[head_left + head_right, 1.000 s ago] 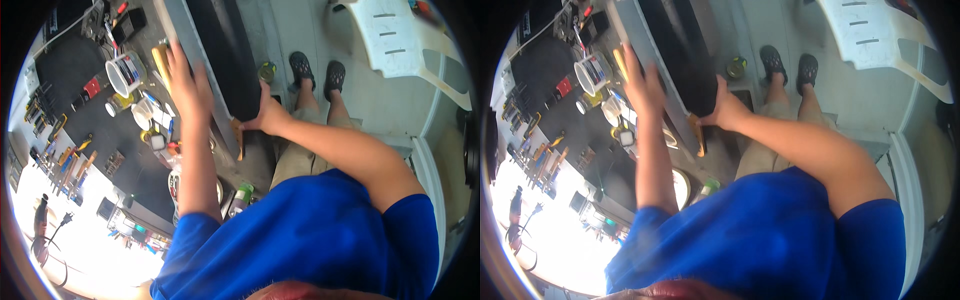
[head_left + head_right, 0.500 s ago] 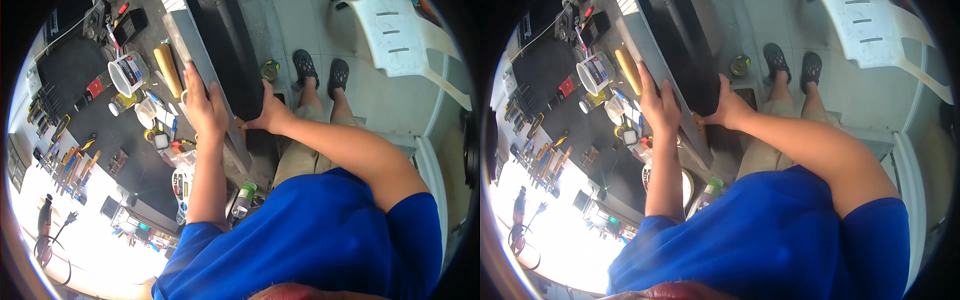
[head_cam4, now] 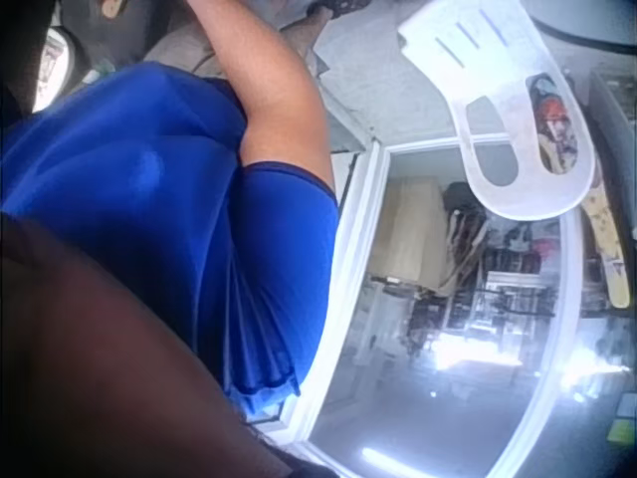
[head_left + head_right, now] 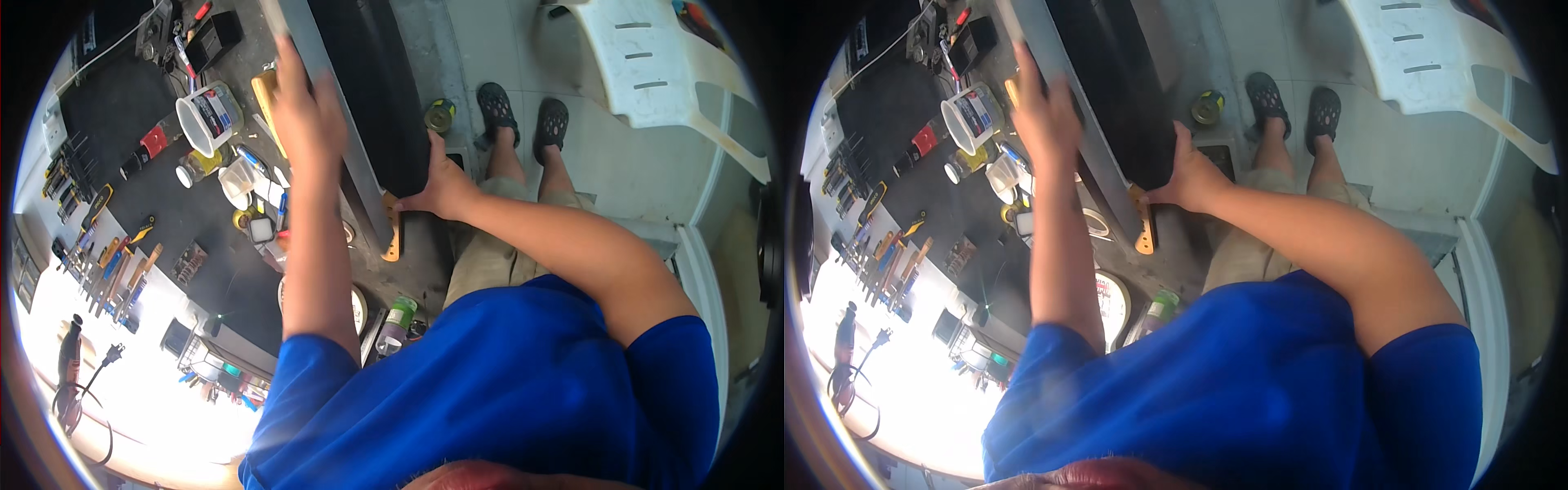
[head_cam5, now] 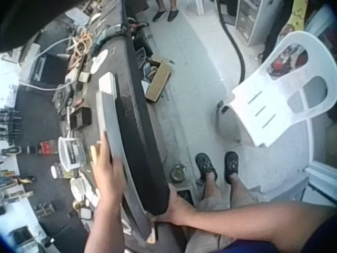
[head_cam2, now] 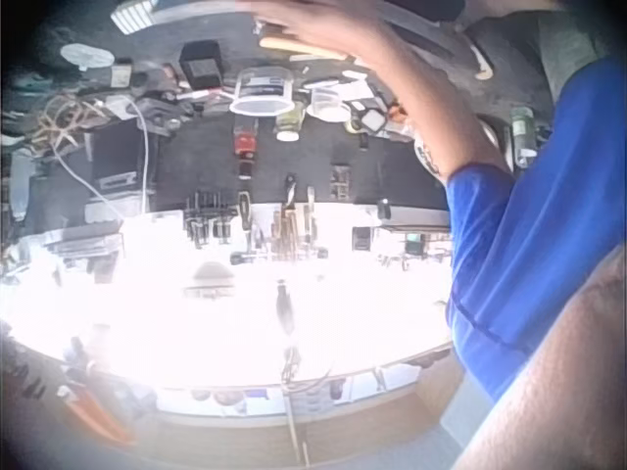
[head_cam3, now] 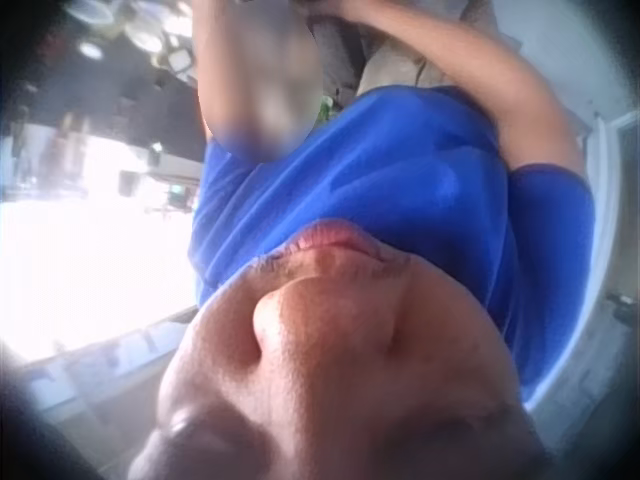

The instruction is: The person marks a fretboard with a red pen, places the neck into a long wooden guide, and sands the surface using a sanding block.

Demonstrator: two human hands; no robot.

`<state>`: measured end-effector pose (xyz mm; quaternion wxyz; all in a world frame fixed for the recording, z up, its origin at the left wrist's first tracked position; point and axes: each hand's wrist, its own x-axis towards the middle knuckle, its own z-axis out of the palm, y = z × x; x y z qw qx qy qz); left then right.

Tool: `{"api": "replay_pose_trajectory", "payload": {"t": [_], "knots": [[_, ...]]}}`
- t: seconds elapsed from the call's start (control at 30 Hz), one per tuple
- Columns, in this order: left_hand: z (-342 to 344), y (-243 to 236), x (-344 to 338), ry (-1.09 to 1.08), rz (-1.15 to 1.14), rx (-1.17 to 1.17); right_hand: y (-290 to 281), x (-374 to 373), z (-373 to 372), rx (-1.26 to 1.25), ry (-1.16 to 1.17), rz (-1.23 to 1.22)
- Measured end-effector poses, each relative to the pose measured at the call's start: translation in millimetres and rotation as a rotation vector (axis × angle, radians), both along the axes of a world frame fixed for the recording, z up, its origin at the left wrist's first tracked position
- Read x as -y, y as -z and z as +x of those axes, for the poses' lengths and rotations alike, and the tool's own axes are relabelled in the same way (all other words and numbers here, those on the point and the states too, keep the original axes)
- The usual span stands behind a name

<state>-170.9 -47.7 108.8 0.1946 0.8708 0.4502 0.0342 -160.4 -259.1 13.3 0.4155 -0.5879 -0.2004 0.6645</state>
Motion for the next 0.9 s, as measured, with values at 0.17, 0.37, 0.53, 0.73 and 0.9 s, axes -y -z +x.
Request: {"api": "replay_pose_trajectory", "payload": {"t": [0.17, 0.37, 0.53, 0.73, 0.9], "knots": [[5.3, -6.5, -23.0, 0.023, 0.096, -0.010, -5.1, 1.4, -17.8, 0.007, -0.060, 0.005], [-35.7, 15.0, 31.4, 0.103, 0.117, -0.005, 12.0, 6.5, -7.0, -0.019, 0.037, 0.038], [33.8, -19.3, -43.2, -0.073, 0.017, -0.061, 0.2, -9.1, -17.7, -0.034, -0.010, 0.076], [-60.4, 13.5, 54.0, 0.082, 0.009, 0.015, 21.2, 8.2, -12.5, 0.012, 0.072, 0.060], [32.8, -20.7, -48.2, -0.115, -0.046, -0.035, 7.6, -5.4, -20.0, -0.016, 0.043, 0.079]]}}
